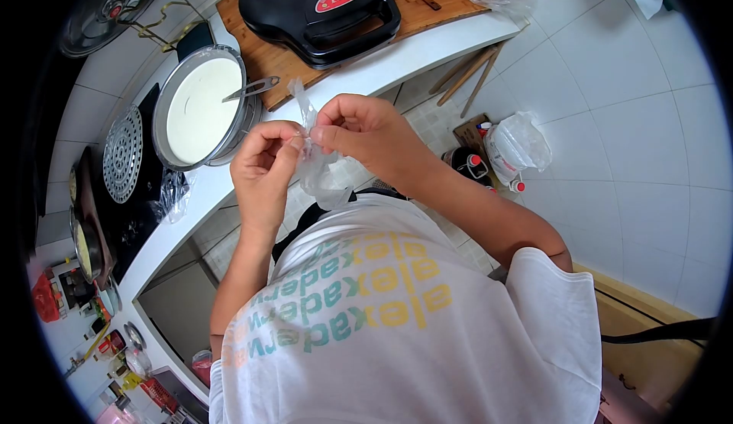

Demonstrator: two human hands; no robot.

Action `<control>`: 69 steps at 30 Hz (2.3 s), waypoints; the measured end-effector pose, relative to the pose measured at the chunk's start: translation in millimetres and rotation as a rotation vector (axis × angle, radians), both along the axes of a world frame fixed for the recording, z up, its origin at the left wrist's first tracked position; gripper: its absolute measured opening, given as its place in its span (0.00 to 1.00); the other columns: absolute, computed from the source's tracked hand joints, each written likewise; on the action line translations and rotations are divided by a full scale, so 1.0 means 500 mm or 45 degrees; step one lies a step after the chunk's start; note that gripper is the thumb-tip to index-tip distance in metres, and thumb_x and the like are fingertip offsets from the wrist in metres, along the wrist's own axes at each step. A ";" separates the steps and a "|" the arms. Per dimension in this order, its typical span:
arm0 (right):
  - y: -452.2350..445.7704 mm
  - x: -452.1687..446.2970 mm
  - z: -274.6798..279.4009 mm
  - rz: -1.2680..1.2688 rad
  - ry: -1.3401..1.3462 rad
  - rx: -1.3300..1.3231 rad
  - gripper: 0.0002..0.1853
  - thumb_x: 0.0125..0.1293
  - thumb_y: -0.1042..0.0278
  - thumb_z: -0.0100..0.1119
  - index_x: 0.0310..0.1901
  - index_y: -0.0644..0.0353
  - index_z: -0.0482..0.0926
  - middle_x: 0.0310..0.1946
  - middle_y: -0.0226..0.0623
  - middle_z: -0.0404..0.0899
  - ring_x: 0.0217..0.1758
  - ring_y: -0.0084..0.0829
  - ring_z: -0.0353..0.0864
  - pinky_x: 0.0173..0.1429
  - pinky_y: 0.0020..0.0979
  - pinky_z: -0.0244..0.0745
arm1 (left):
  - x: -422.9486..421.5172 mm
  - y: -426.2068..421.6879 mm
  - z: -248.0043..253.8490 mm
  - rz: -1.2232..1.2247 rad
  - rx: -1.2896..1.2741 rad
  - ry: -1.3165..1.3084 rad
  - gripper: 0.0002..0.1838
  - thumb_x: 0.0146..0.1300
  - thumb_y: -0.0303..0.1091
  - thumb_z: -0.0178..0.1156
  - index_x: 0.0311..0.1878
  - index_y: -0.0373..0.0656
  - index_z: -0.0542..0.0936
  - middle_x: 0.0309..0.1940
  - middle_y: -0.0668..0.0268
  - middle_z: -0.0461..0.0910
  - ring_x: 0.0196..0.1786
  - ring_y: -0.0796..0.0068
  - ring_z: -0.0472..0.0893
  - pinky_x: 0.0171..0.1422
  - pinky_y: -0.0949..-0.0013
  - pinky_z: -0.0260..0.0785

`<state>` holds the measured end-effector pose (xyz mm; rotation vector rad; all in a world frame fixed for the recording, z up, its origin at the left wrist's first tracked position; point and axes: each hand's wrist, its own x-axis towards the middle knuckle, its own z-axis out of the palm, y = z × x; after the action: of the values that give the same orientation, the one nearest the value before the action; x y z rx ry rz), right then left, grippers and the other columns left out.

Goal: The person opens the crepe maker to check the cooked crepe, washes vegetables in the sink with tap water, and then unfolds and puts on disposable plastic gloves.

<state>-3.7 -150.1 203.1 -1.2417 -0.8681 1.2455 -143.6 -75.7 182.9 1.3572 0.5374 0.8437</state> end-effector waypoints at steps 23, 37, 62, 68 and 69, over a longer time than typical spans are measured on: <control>-0.009 0.013 -0.001 -0.322 -0.069 0.193 0.05 0.54 0.81 0.50 0.26 0.61 0.65 0.27 0.31 0.73 0.29 0.15 0.72 0.32 0.15 0.68 | 0.011 -0.001 0.015 0.250 0.000 -0.036 0.12 0.53 0.25 0.58 0.41 0.38 0.69 0.29 0.69 0.71 0.35 0.80 0.72 0.43 0.77 0.65; -0.003 -0.002 0.001 -0.282 -0.460 0.146 0.07 0.50 0.80 0.51 0.32 0.61 0.68 0.24 0.21 0.65 0.25 0.10 0.62 0.28 0.14 0.60 | -0.017 0.030 0.005 0.492 0.075 -0.036 0.04 0.58 0.25 0.53 0.34 0.41 0.67 0.23 0.71 0.68 0.24 0.87 0.65 0.27 0.83 0.58; 0.025 -0.023 0.012 -0.161 0.263 -0.072 0.04 0.54 0.74 0.47 0.31 0.60 0.64 0.22 0.25 0.60 0.26 0.18 0.61 0.39 0.22 0.64 | 0.000 0.025 0.023 0.418 -0.345 -0.284 0.02 0.61 0.30 0.49 0.34 0.44 0.68 0.21 0.76 0.64 0.22 0.90 0.63 0.23 0.83 0.56; 0.040 -0.017 -0.005 -0.267 -0.753 0.032 0.08 0.49 0.74 0.56 0.29 0.61 0.66 0.16 0.25 0.63 0.21 0.14 0.60 0.25 0.20 0.60 | 0.012 0.023 0.020 0.389 -0.231 -0.242 0.04 0.62 0.29 0.49 0.33 0.41 0.65 0.23 0.69 0.66 0.22 0.83 0.66 0.27 0.77 0.65; 0.048 -0.003 -0.011 -0.325 -0.700 0.036 0.08 0.50 0.74 0.56 0.28 0.61 0.66 0.15 0.25 0.63 0.20 0.14 0.60 0.24 0.20 0.59 | 0.012 0.017 0.015 0.360 -0.204 -0.244 0.05 0.62 0.28 0.49 0.33 0.40 0.64 0.24 0.68 0.66 0.22 0.83 0.66 0.28 0.76 0.67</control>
<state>-5.5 -126.2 197.5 -1.6490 -1.0686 0.6901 -137.8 -67.1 190.5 1.0554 0.6410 1.1236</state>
